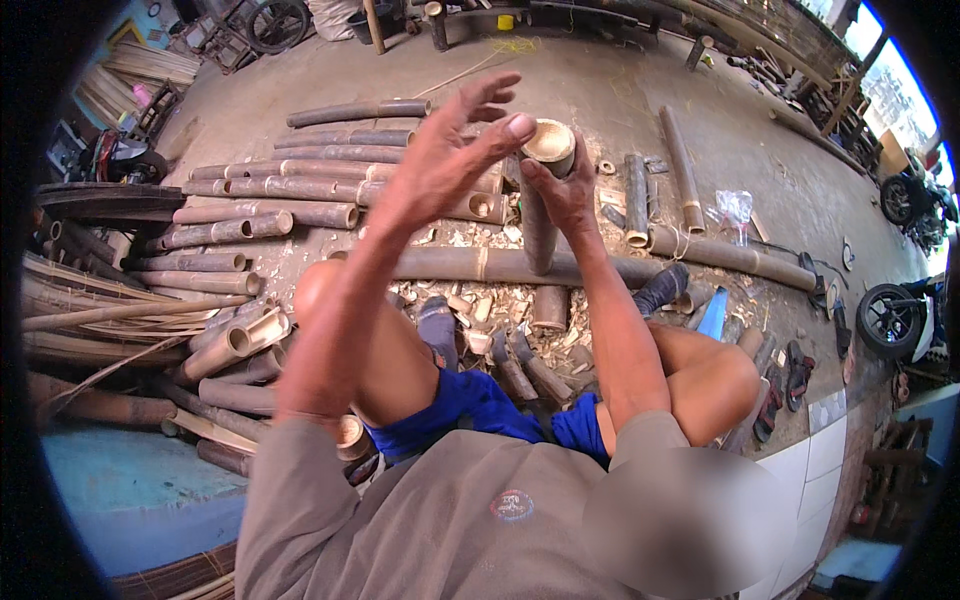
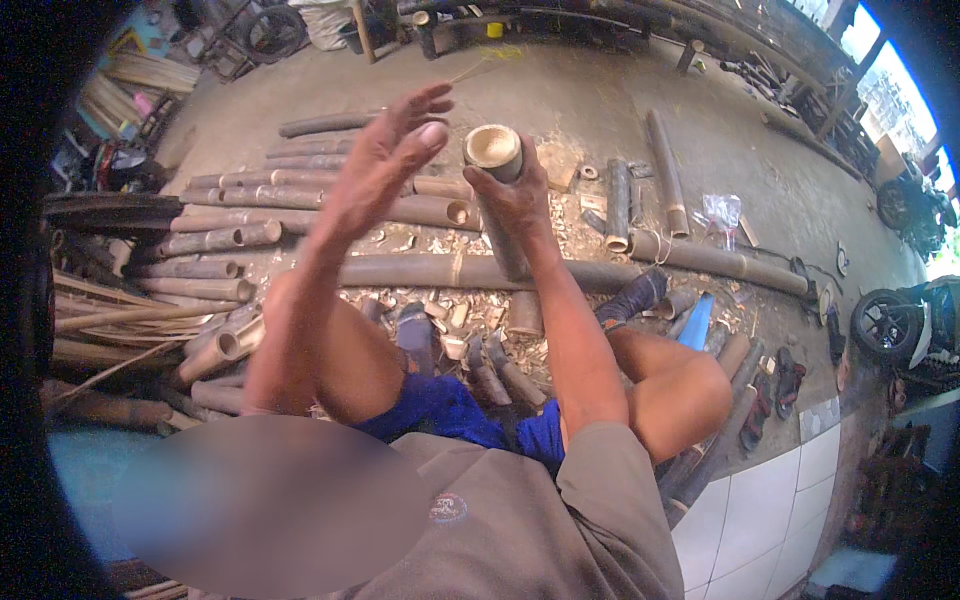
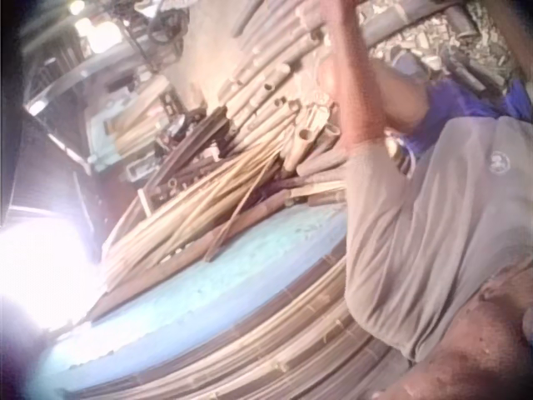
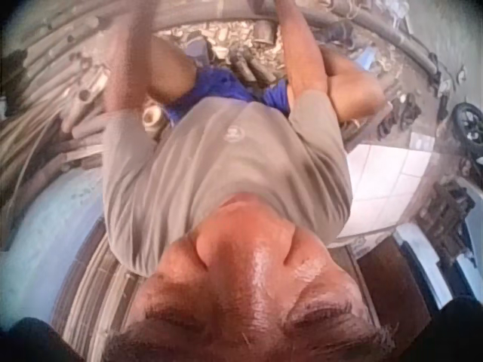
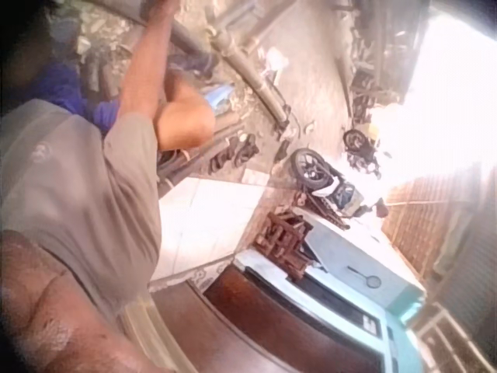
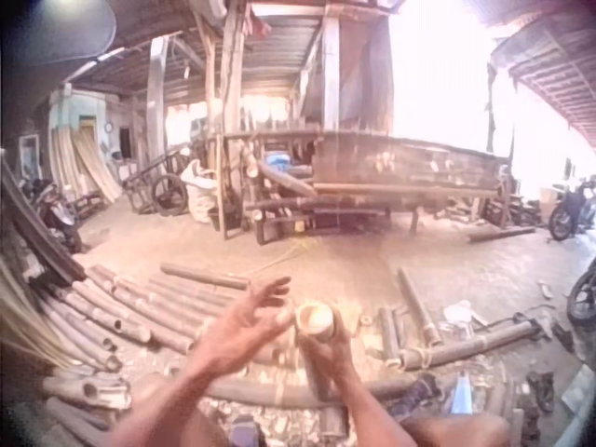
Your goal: The person sits on the floor and works with bamboo pieces, using a tape measure to mark dimensions and a saw to cut a bamboo tube. They then use a chisel to carve and shape the cut piece, inspecting the finished section before setting it aside.
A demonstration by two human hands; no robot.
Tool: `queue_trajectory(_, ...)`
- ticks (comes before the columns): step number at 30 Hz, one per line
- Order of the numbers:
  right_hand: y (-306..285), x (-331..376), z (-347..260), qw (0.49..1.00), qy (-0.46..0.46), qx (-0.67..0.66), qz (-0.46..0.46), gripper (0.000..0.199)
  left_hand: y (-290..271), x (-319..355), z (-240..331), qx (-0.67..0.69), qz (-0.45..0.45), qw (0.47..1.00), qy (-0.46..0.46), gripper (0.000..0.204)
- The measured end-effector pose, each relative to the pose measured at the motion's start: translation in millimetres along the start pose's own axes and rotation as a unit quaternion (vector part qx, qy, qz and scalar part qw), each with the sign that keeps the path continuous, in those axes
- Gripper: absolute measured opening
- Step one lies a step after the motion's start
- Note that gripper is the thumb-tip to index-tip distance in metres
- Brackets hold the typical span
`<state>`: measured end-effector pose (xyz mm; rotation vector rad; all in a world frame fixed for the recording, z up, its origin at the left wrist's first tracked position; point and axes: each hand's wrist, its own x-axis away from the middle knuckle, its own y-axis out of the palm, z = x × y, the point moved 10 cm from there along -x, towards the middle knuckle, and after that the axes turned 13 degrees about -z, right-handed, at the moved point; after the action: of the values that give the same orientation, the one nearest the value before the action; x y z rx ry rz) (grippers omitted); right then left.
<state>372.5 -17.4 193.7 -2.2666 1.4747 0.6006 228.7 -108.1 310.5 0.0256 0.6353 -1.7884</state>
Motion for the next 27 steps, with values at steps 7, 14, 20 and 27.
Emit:
queue_trajectory(7, 11, 6, 12, 0.994, 0.026, -0.101, -0.016, 0.067, 79, 2, -158, 0.199, 0.207, 0.958, -0.015, 0.072)
queue_trajectory(14, -23, 9, 6, 1.0, -0.009, -0.007, -0.017, 0.094, 94, -28, -157, 0.25, 0.107, 0.962, 0.027, 0.134)
queue_trajectory(20, -3, -13, -16, 0.997, -0.019, 0.029, -0.064, 0.091, 81, -28, -163, 0.219, 0.18, 0.958, 0.043, 0.135)
queue_trajectory(27, -2, -3, -11, 0.997, -0.049, 0.054, -0.005, 0.077, 90, -40, -172, 0.239, 0.032, 0.969, 0.052, 0.129)
